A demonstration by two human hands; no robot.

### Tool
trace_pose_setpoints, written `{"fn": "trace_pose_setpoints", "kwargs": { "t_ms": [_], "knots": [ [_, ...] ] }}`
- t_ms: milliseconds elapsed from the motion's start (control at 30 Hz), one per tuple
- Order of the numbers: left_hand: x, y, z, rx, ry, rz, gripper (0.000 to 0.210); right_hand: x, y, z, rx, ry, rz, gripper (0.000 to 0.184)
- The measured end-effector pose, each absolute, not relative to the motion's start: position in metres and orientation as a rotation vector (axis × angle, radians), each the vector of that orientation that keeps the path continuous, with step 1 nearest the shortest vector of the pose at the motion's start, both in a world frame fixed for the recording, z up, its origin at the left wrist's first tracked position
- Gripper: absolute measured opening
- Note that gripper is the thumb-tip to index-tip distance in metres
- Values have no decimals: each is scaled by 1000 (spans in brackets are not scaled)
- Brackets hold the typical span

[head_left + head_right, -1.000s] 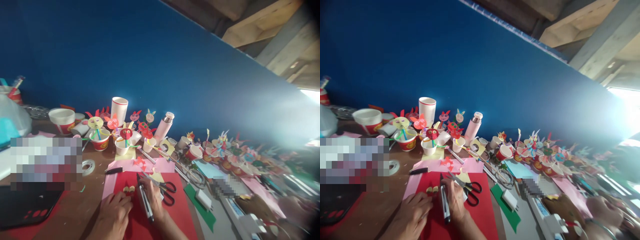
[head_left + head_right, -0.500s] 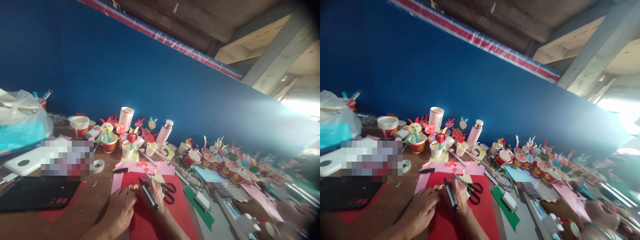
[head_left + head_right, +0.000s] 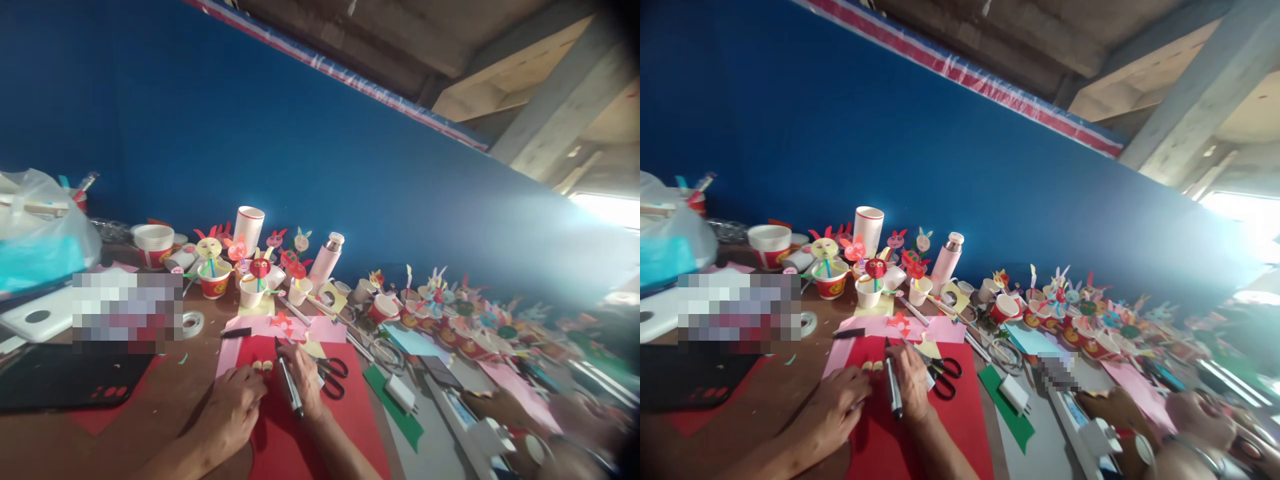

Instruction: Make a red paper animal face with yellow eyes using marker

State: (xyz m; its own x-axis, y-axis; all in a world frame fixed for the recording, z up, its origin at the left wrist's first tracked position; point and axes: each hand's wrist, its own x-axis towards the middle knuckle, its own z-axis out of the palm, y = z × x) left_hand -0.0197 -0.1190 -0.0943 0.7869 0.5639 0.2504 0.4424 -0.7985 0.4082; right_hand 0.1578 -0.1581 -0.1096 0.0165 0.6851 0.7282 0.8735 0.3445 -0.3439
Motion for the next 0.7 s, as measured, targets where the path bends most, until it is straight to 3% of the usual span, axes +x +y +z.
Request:
{"fn": "trace_pose_setpoints", "kwargs": {
  "t_ms": [300, 700],
  "knots": [
    [-19, -115, -112, 2577, 616, 806, 33, 158, -156, -118, -1497, -1518, -134, 11],
    [-19, -122, -100, 2490, 680, 658, 23, 170, -170, -120, -1595, -1412, 70, 5]
  ]
}}
